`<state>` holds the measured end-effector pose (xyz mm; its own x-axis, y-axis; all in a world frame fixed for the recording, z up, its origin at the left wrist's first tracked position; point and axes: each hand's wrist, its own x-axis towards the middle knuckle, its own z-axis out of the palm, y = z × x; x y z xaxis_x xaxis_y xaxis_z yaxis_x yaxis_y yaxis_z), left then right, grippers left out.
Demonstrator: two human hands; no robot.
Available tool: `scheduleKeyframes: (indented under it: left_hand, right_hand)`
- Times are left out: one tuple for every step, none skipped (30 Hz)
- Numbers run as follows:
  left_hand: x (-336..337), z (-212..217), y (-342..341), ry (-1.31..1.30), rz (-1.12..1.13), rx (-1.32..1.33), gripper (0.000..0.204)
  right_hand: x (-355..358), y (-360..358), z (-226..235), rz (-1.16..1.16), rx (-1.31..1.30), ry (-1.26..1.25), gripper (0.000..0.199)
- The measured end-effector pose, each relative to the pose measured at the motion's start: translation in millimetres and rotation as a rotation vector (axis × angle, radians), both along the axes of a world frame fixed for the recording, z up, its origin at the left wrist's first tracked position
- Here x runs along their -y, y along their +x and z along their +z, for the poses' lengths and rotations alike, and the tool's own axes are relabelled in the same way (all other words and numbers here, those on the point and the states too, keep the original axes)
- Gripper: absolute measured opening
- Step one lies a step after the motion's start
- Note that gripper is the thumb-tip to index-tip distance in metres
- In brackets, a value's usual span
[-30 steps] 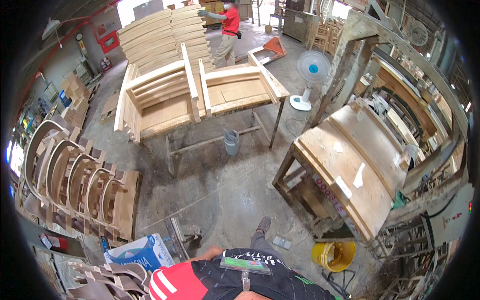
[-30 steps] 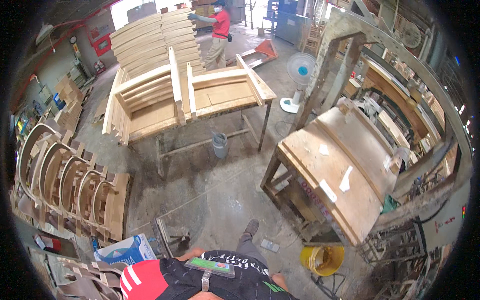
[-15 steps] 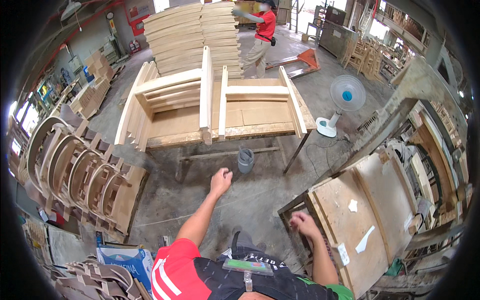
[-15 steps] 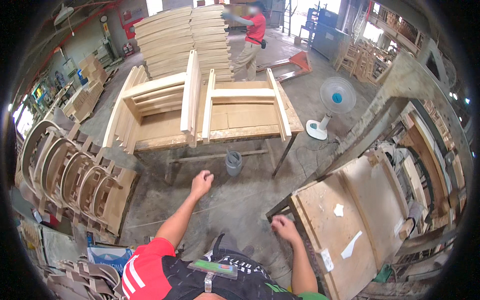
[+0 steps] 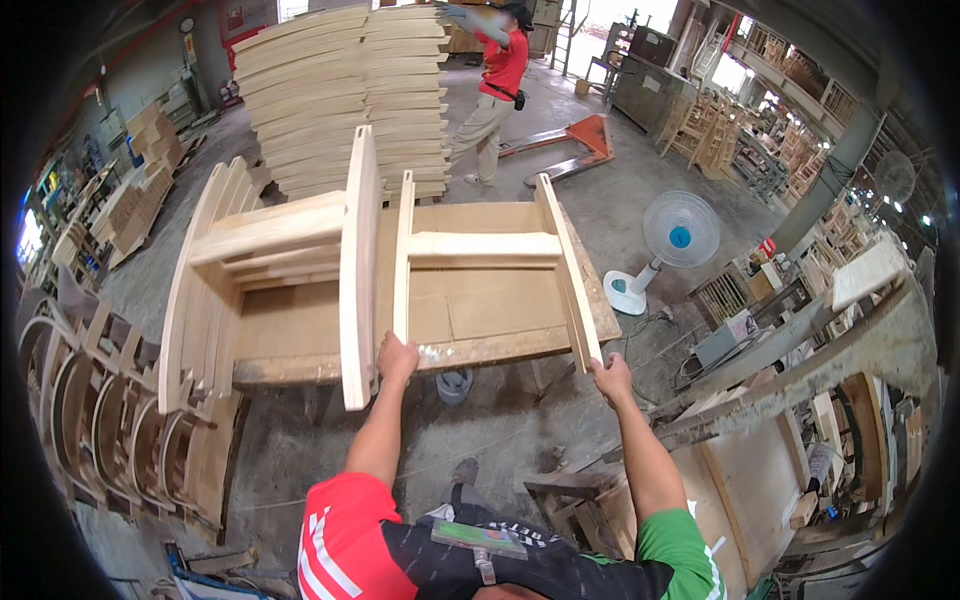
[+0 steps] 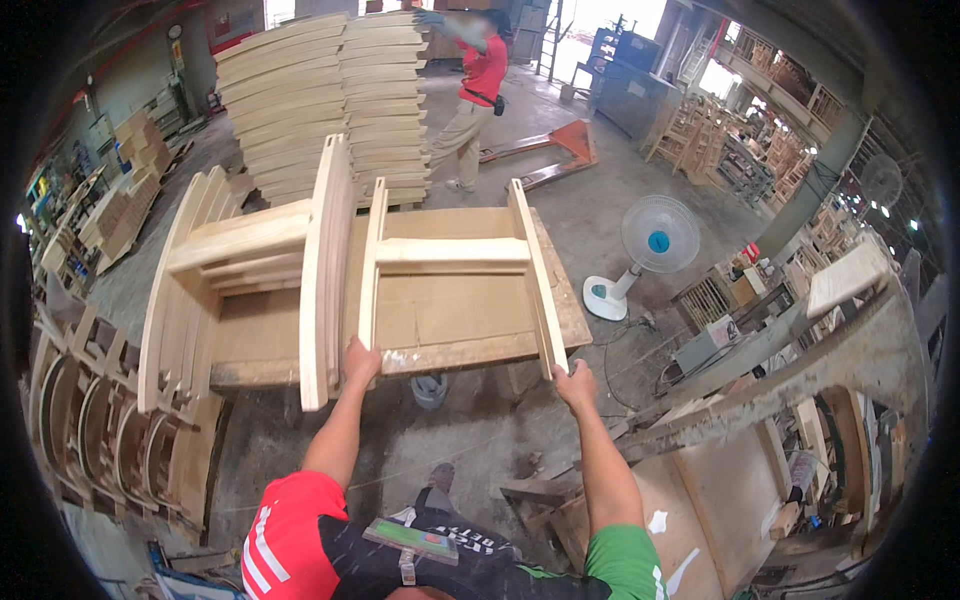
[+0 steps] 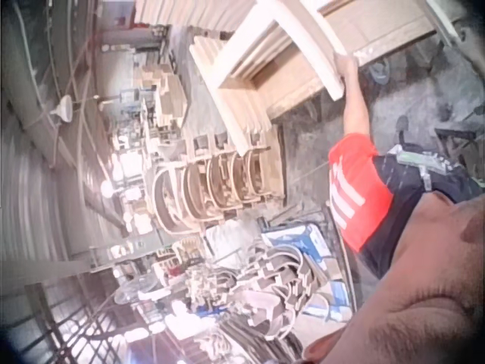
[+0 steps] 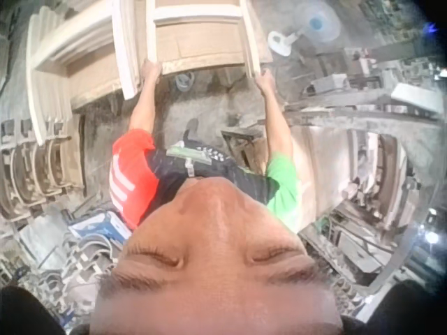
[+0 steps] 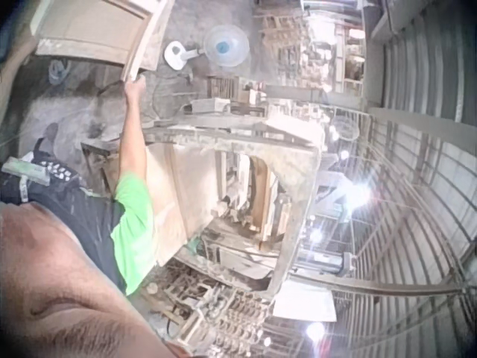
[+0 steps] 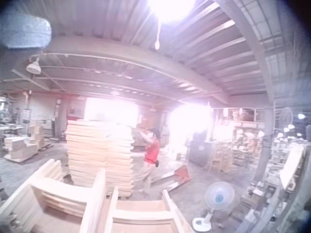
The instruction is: The person repeatedly picks up a wooden chair frame and a curved backrest, places the backrest onto the frame, and sets the assembled chair down. The cycle repeats with multiple chair frames and backrests in a workshop setting.
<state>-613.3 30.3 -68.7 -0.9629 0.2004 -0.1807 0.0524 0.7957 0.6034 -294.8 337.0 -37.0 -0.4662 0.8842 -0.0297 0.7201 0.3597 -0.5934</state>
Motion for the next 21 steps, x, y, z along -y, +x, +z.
scheduleKeyframes:
  left_hand:
    - [-2, -2, -4, -0.002, -0.018, 0.004, 0.053]
    - [1, -6, -6, -0.010, -0.021, 0.007, 0.049]
    - [-1, -8, -9, -0.008, -0.027, -0.011, 0.049]
    - [-3, -10, -7, -0.004, -0.038, -0.020, 0.048]
    - [-6, -10, -7, 0.009, -0.059, -0.035, 0.048]
    - [-8, -12, -1, 0.045, -0.077, -0.038, 0.047]
    - [4, -12, 7, 0.040, -0.060, -0.054, 0.047]
    - [11, -12, 17, 0.059, -0.058, -0.065, 0.047]
    - [20, -11, 31, 0.058, -0.041, -0.050, 0.047]
    - [32, -10, 45, 0.054, -0.017, -0.041, 0.046]
    - [46, -7, 59, 0.075, 0.010, 0.005, 0.047]
    - [59, -7, 72, 0.102, 0.041, 0.048, 0.048]
    - [74, -17, 83, 0.086, 0.044, 0.015, 0.046]
    - [77, -24, 87, 0.085, 0.018, -0.001, 0.044]
    - [70, -27, 84, 0.231, 0.078, 0.246, 0.042]
    - [68, -30, 84, 0.362, 0.155, 0.492, 0.040]
    - [68, -30, 82, 0.452, 0.240, 0.708, 0.037]
    - [64, -30, 84, 0.474, 0.244, 0.699, 0.034]
    - [57, -30, 87, 0.502, 0.237, 0.696, 0.031]
    - [51, -30, 84, 0.535, 0.240, 0.671, 0.028]
    - [50, -29, 81, 0.544, 0.231, 0.673, 0.026]
  right_hand:
    - [-9, -12, -4, 0.014, 0.073, -0.005, 0.060]
    - [-13, -26, -8, 0.042, 0.146, -0.015, 0.065]
    - [-18, -40, -11, 0.032, 0.182, -0.110, 0.061]
    - [-25, -40, -15, 0.016, 0.185, -0.070, 0.056]
    - [-32, -38, -19, -0.011, 0.183, -0.021, 0.050]
    - [-38, -33, -22, -0.041, 0.181, 0.030, 0.045]
    - [-32, -37, -25, -0.008, 0.228, 0.020, 0.042]
    - [-30, -30, -26, 0.032, 0.262, 0.003, 0.042]
    - [-26, -16, -27, 0.068, 0.297, -0.011, 0.043]
    - [-17, -5, -29, 0.074, 0.335, -0.045, 0.044]
    - [-7, 8, -31, 0.079, 0.372, -0.079, 0.046]
    - [2, 20, -33, 0.087, 0.368, -0.139, 0.046]
    - [4, 29, -33, 0.098, 0.364, -0.197, 0.046]
    - [-4, 40, -38, 0.100, 0.286, -0.275, 0.045]
    - [-17, 52, -45, 0.089, 0.214, -0.346, 0.044]
    - [-22, 60, -49, 0.097, 0.138, -0.420, 0.042]
    - [-27, 43, -50, 0.012, -0.012, -0.782, 0.038]
    - [-30, 36, -51, -0.041, -0.040, -0.774, 0.036]
    - [-34, 35, -50, -0.103, -0.068, -0.755, 0.034]
    - [-36, 23, -47, -0.145, -0.109, -0.739, 0.032]
    - [-34, 22, -40, -0.136, -0.054, -0.667, 0.033]
